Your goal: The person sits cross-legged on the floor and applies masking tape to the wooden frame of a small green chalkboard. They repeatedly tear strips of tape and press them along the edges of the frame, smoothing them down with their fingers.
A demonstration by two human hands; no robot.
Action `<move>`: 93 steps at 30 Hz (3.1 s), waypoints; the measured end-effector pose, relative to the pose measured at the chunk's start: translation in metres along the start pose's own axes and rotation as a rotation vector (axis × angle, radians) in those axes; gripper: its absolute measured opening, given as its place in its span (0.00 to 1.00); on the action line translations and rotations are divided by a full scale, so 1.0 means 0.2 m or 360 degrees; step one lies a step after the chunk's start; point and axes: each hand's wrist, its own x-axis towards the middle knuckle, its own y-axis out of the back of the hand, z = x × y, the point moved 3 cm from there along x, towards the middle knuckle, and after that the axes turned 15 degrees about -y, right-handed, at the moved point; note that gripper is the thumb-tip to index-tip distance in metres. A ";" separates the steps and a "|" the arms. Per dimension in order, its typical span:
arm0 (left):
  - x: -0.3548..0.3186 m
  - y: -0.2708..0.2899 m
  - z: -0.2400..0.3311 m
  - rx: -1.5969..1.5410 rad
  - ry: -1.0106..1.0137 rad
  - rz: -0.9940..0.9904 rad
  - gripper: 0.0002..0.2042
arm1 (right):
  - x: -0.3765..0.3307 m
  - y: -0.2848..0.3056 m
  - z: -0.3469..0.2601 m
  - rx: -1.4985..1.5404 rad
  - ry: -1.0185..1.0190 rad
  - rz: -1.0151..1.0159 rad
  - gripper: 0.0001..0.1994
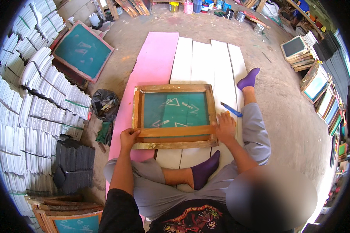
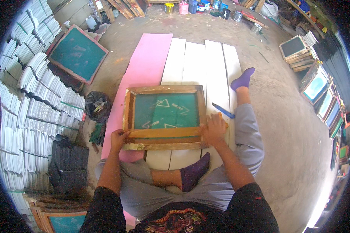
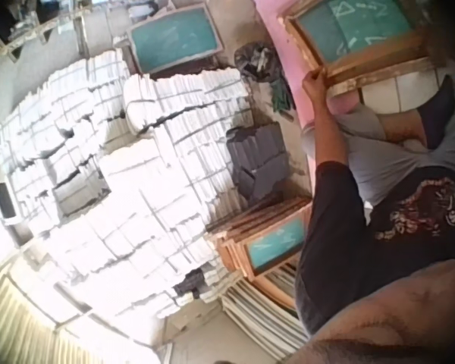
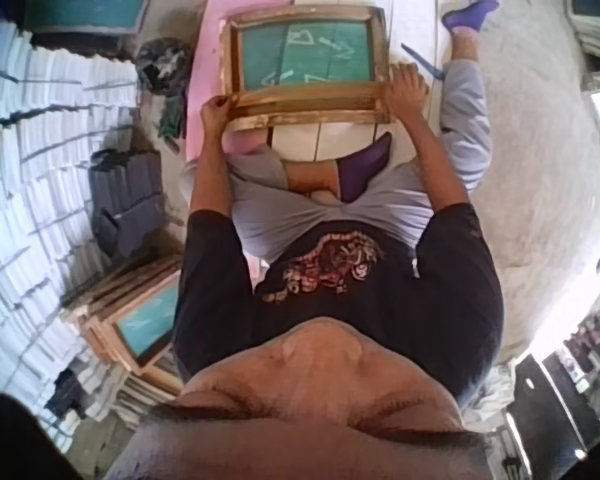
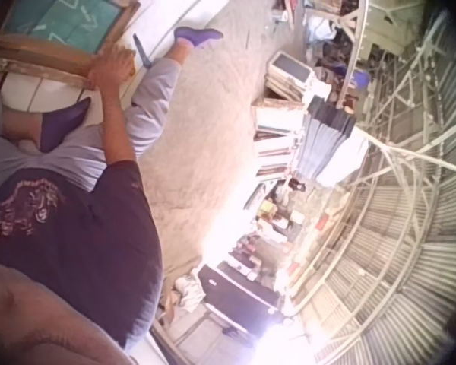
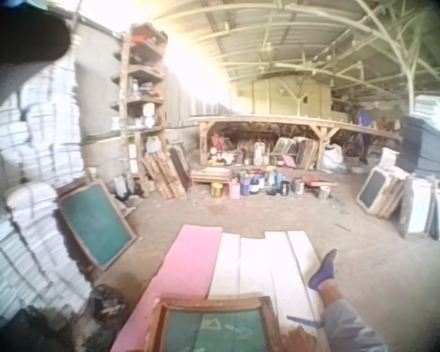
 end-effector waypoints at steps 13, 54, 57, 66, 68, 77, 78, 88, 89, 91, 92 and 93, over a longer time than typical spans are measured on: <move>-0.01 0.06 -0.09 -0.0034 0.0087 0.0072 0.11 | 0.50 -0.09 0.33 -0.0338 -0.0657 -0.0600 0.19; 0.04 0.04 -0.12 -0.0132 0.0084 0.0052 0.10 | -0.32 0.00 -0.07 0.0526 -0.0445 -0.0499 0.33; 0.04 0.03 -0.12 -0.0141 0.0116 0.0035 0.10 | -0.32 0.04 -0.11 0.0467 -0.0381 -0.0395 0.33; 0.01 0.01 0.03 -0.0014 0.0082 0.0063 0.11 | 0.01 0.37 0.03 0.0188 -0.0867 -0.0454 0.27; 0.02 0.01 0.01 0.0030 0.0119 0.0018 0.11 | 0.05 0.35 0.11 -0.0028 -0.0908 -0.0570 0.30; 0.00 -0.05 0.01 0.0391 -0.0201 -0.0006 0.09 | 0.10 0.32 0.13 -0.0283 -0.0845 -0.0629 0.28; 0.00 -0.05 0.03 0.0427 -0.0233 -0.0021 0.09 | 0.10 0.32 0.10 -0.0307 -0.0826 -0.0612 0.27; 0.00 -0.04 -0.01 0.0373 -0.0142 -0.0007 0.10 | 0.00 0.12 0.01 0.0259 -0.0507 0.0125 0.16; 0.00 -0.04 -0.01 0.0393 -0.0160 -0.0012 0.10 | -0.03 0.08 -0.01 0.0586 -0.0516 0.0154 0.15; 0.01 -0.05 -0.02 0.0419 -0.0221 -0.0023 0.10 | -0.07 -0.02 -0.06 0.1413 -0.0626 0.0096 0.13; 0.01 -0.03 -0.04 0.0441 -0.0255 -0.0013 0.10 | -0.07 -0.07 -0.11 0.1740 -0.0665 0.0036 0.13; 0.01 -0.03 -0.03 0.0464 -0.0288 -0.0007 0.10 | -0.07 -0.10 -0.16 0.2068 -0.0713 -0.0010 0.13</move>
